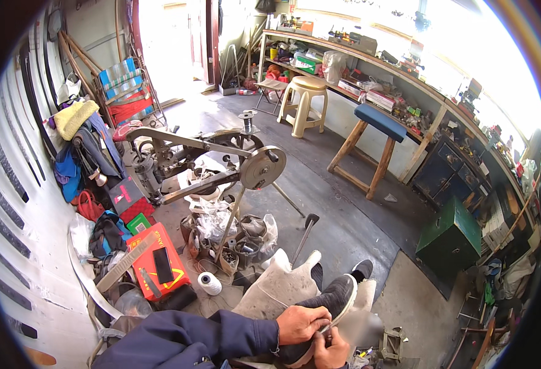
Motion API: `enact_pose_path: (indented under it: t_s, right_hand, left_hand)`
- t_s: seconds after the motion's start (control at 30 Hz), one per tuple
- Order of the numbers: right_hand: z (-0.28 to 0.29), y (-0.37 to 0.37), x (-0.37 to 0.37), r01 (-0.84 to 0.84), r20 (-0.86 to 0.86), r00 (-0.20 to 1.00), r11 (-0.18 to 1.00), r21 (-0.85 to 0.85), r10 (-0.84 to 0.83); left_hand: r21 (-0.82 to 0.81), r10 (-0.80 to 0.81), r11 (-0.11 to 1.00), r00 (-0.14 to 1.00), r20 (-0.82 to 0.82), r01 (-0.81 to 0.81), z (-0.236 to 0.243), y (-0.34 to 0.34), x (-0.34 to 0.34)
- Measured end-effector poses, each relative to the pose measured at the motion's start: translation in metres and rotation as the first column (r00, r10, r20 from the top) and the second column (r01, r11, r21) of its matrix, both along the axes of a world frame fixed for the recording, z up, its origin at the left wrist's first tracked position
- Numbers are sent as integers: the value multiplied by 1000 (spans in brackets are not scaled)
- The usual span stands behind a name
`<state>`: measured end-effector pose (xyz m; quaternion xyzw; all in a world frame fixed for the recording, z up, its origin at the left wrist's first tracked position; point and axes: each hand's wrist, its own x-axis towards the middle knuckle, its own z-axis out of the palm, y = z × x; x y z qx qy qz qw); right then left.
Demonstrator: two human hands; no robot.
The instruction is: The person hand-sews a black shoe to its sole using a curved needle and white thread. They repeatedly pull the thread through the shoe's edge, tighten stitches, and rotate the shoe to access different sections. The person finishes by cutting the thread with scissors.
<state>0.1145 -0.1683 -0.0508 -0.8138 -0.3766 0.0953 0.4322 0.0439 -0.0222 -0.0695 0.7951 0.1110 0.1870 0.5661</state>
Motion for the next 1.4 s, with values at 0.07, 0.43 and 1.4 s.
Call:
enact_pose_path:
  t_s: [0.07,0.43,1.4]
  right_hand:
    - [-3,1,-4,37,-5,999,999,0,-37]
    - [-10,-1,-7,75,-18,997,997,-31,-76]
    - [0,-3,-8,81,-122,990,992,93,-69]
  left_hand:
    - [-113,26,993,995,93,-15,3,3,-6]
    - [-628,499,706,860,111,-328,27,104,-65]
    - [-65,348,936,937,24,-346,16,38,-82]
